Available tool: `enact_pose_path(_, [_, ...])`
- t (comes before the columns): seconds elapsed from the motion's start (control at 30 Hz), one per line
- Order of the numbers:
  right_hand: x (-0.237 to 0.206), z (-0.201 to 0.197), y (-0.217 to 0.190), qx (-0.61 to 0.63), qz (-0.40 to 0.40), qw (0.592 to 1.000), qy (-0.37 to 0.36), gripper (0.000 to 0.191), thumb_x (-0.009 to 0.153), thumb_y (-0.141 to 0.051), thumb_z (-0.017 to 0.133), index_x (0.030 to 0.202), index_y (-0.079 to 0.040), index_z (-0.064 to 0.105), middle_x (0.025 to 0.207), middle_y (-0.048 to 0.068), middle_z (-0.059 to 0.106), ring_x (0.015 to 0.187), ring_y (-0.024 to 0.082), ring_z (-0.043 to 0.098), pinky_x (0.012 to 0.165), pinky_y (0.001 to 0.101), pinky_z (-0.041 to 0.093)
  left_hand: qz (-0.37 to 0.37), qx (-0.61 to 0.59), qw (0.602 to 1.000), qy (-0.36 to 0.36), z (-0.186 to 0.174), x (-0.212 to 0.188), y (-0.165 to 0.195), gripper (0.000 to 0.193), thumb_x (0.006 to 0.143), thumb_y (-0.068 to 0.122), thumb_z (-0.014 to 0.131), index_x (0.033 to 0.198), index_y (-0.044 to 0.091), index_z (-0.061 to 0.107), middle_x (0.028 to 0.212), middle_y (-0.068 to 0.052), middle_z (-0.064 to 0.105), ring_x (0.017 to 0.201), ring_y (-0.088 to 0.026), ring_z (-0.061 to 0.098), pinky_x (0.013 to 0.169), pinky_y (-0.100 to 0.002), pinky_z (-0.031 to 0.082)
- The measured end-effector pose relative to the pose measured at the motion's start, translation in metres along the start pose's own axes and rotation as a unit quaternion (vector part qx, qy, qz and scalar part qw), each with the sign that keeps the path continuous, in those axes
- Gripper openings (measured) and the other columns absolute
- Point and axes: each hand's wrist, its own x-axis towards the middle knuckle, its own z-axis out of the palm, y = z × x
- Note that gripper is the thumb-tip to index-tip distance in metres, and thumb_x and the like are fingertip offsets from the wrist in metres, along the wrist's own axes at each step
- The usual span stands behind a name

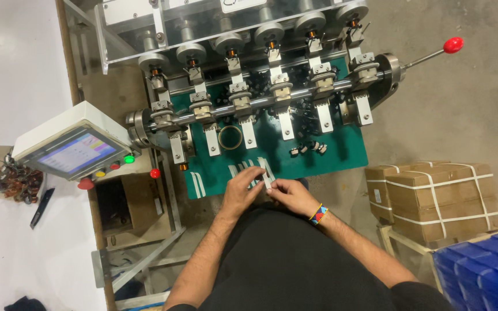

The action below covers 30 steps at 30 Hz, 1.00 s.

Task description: The person stands at a multi-station assembly machine, placing small black and orange components into the machine's fixtures and pulling the red-handled lever to cycle the machine. They use scissors to trim material from the assemblies and handle finished parts, setting them on the green work surface.

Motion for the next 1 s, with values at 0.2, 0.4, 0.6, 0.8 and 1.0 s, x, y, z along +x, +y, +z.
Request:
enact_pose_path(0.2, [-0.005, -0.027, -0.013, 0.126, 0.027, 0.989, -0.066, 0.021, 0.103, -0.023, 0.057, 0.096, -0.004, 0.063, 0.081, -0.003, 0.063, 0.071, 0.005, 0.059, 0.066, 0.0228, 0.050, -0.206, -0.237, 0.947, 0.069, 0.031, -0.007, -0.023, 0.036, 0.089, 0.003, 0.081, 0.124, 0.000, 0.073, 0.115, -0.008, 0.074, 0.095, -0.013, 0.064, 0.086, -0.029, 0.056])
enact_pose_path(0.4, [-0.013, -0.037, -0.046, -0.177, -0.114, 0.977, 0.034, 0.020, 0.100, -0.021, 0.061, 0.097, -0.003, 0.069, 0.082, 0.005, 0.065, 0.070, 0.016, 0.060, 0.064, 0.0313, 0.049, -0.221, -0.446, 0.860, 0.114, 0.064, -0.019, -0.046, 0.037, 0.094, 0.002, 0.072, 0.129, -0.005, 0.064, 0.115, -0.013, 0.074, 0.102, -0.018, 0.073, 0.093, -0.031, 0.059])
enact_pose_path(0.6, [-0.015, -0.039, -0.066, -0.337, -0.230, 0.910, 0.074, 0.015, 0.096, -0.018, 0.063, 0.098, -0.005, 0.069, 0.091, 0.012, 0.068, 0.089, 0.034, 0.066, 0.076, 0.0427, 0.051, -0.269, -0.481, 0.820, 0.156, 0.075, -0.029, -0.045, 0.039, 0.096, 0.007, 0.068, 0.133, -0.002, 0.061, 0.116, -0.012, 0.072, 0.102, -0.020, 0.072, 0.090, -0.031, 0.058])
enact_pose_path(0.8, [-0.005, -0.031, -0.072, -0.401, -0.252, 0.875, 0.100, 0.009, 0.093, -0.016, 0.065, 0.096, -0.009, 0.071, 0.090, 0.008, 0.066, 0.090, 0.032, 0.062, 0.077, 0.0444, 0.048, -0.308, -0.525, 0.783, 0.127, 0.066, -0.034, -0.041, 0.037, 0.096, 0.010, 0.067, 0.131, -0.001, 0.061, 0.118, -0.013, 0.072, 0.102, -0.021, 0.074, 0.091, -0.034, 0.060])
enact_pose_path(1.0, [0.003, -0.004, -0.081, -0.406, -0.301, 0.854, 0.121, 0.007, 0.089, -0.013, 0.067, 0.095, -0.012, 0.071, 0.092, 0.005, 0.064, 0.091, 0.029, 0.059, 0.077, 0.0430, 0.045, -0.308, -0.621, 0.720, 0.001, 0.033, -0.042, -0.051, 0.036, 0.099, 0.011, 0.064, 0.133, -0.001, 0.060, 0.124, -0.016, 0.071, 0.101, -0.021, 0.072, 0.090, -0.035, 0.059])
